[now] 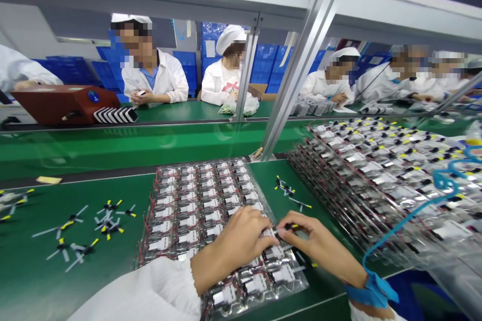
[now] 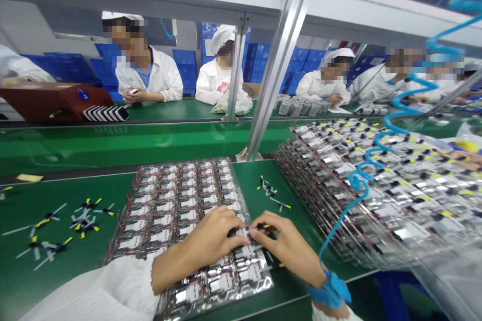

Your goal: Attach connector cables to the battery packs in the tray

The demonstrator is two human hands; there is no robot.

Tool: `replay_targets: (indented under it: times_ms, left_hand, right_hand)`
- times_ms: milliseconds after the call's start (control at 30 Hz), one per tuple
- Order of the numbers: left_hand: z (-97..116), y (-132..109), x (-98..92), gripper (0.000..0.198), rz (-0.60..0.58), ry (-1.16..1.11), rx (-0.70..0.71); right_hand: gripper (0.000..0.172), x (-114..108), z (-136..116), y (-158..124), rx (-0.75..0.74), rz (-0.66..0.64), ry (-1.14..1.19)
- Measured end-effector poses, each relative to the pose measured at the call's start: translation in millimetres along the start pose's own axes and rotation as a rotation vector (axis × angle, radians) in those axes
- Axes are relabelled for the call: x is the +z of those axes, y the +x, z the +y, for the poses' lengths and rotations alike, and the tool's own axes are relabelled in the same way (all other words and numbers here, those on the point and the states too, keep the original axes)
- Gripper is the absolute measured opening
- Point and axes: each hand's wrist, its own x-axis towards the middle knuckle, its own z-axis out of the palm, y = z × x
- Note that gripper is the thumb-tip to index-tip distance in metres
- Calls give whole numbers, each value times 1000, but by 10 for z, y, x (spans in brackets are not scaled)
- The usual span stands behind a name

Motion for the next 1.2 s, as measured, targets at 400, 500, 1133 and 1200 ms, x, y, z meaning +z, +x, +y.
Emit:
replay_targets:
  times_ms: [400,500,1133,1200]
  left_hand:
    - [15,13,11,31,17,-3,6]
    - [-2,8,31,31,25,-13,12]
    - [369,-224,-264,17,-111,180,165]
    - [371,-258,-234,19,-147,237,210]
  right_hand:
    - [27,98,112,-12,-27,-9,52]
    - [27,92,82,0,-54,-9,30]
    - [51,0,234,-381,215,133,199]
    - [52,25,208,-361,223,150,248]
